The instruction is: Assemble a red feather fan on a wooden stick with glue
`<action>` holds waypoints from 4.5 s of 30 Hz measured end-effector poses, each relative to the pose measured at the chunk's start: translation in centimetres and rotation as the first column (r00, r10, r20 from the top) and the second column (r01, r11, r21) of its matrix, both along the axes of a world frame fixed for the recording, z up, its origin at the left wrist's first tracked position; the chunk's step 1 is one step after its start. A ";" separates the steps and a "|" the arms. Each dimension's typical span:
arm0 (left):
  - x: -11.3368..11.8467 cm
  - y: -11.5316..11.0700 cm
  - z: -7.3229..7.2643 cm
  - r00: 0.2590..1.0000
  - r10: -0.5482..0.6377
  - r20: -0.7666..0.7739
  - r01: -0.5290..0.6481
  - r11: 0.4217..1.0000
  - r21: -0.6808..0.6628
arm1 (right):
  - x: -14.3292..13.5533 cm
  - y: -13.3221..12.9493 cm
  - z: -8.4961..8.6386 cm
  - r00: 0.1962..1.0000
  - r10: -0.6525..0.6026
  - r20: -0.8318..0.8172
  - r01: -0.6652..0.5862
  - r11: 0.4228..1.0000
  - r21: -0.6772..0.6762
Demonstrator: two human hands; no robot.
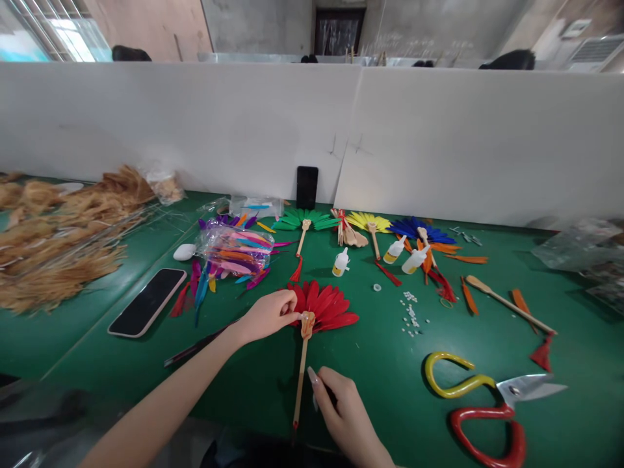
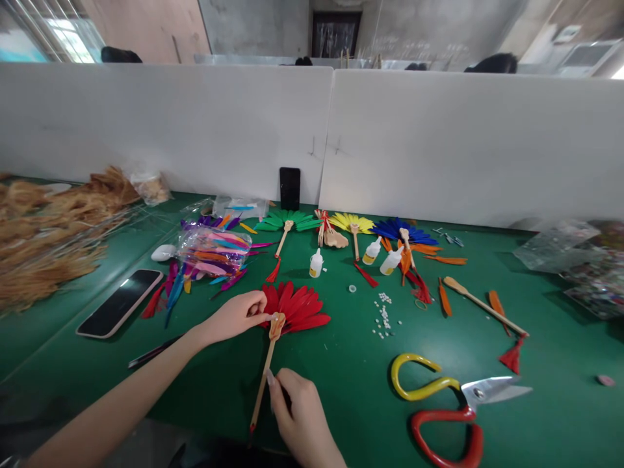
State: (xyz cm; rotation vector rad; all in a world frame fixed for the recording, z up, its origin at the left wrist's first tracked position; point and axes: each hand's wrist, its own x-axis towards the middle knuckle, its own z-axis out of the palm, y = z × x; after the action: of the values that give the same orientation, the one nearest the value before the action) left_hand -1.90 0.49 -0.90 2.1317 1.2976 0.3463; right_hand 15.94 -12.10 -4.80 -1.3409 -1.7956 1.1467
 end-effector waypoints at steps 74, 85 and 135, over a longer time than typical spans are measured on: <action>-2.2 -2.2 2.7 0.981 0.160 0.114 -0.163 0.986 0.018 | 0.7 0.6 0.6 0.929 -0.227 -0.292 0.194 0.972 -0.135; 0.1 -7.9 0.8 0.978 0.112 0.177 -0.119 0.992 0.031 | -2.0 5.3 2.1 0.899 -0.146 -0.413 0.056 0.973 -0.222; 1.5 -2.7 -1.1 0.864 -0.142 -0.483 0.367 0.835 0.411 | -0.4 0.3 0.4 0.948 -0.087 -0.307 0.006 0.967 -0.256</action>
State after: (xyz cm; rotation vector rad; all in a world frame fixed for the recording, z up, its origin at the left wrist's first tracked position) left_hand -0.40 -2.18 -1.99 2.9208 1.2067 0.0791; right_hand 15.56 -11.78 -4.37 -1.2457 -1.4168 1.5091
